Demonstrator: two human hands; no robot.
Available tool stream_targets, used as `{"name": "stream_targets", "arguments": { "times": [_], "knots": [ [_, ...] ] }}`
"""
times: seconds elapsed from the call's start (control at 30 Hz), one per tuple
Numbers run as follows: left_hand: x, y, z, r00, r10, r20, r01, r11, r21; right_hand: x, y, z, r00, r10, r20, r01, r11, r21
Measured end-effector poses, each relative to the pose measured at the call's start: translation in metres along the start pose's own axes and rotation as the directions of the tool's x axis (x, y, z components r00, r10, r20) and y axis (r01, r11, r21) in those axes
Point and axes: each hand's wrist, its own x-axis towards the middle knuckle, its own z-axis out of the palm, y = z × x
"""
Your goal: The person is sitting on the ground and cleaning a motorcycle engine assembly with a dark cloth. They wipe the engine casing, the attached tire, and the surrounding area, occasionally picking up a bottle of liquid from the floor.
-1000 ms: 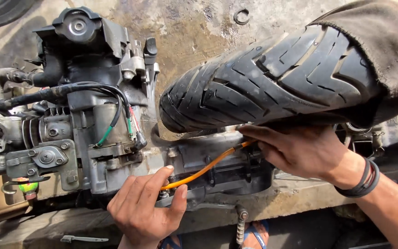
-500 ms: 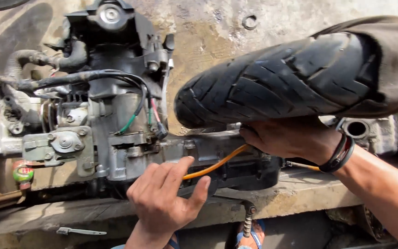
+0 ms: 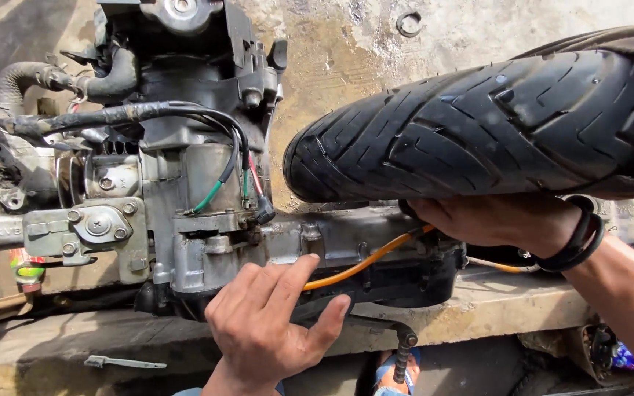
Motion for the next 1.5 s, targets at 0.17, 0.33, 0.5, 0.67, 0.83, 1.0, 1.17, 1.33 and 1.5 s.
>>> {"name": "stream_targets", "arguments": {
  "times": [0.17, 0.33, 0.5, 0.67, 0.83, 1.0, 1.17, 1.33, 1.5],
  "knots": [
    [0.003, -0.001, 0.001, 1.000, 0.011, -0.008, -0.011, 1.000, 0.004, 0.002, -0.009, 0.010, 0.997, -0.039, 0.074, 0.047, 0.993, -0.112],
    [0.003, 0.000, -0.002, 1.000, 0.002, -0.004, -0.002, 1.000, 0.001, 0.007, -0.003, -0.003, 0.965, 0.219, 0.147, -0.259, 0.886, 0.385],
    [0.008, -0.001, -0.003, 1.000, -0.001, -0.018, 0.000, 0.998, -0.058, 0.032, 0.013, -0.032, 0.917, 0.145, 0.371, -0.398, 0.315, 0.861],
    [0.007, -0.002, -0.002, 1.000, -0.016, 0.002, 0.016, 0.998, -0.060, 0.049, -0.015, -0.003, 0.886, -0.039, 0.462, -0.459, 0.074, 0.885],
    [0.002, 0.003, -0.003, 1.000, -0.010, 0.008, 0.011, 0.999, -0.038, 0.062, -0.016, -0.004, 0.859, -0.096, 0.502, -0.512, -0.155, 0.845],
    [0.005, -0.002, -0.007, 1.000, 0.019, 0.007, -0.018, 0.999, -0.038, 0.060, 0.006, -0.029, 0.887, 0.008, 0.461, -0.461, 0.053, 0.886],
    [0.004, 0.004, -0.008, 1.000, 0.011, 0.010, -0.011, 0.999, -0.039, 0.058, -0.005, -0.012, 0.836, -0.147, 0.528, -0.417, 0.454, 0.787],
    [-0.004, 0.001, -0.013, 0.999, 0.021, 0.027, -0.019, 0.997, -0.068, 0.066, -0.003, -0.029, 0.917, 0.048, 0.395, -0.398, 0.155, 0.904],
    [-0.003, 0.000, -0.015, 1.000, -0.003, 0.031, 0.007, 0.994, -0.107, 0.056, 0.005, -0.031, 0.833, 0.011, 0.554, -0.550, 0.129, 0.825]
  ]
}}
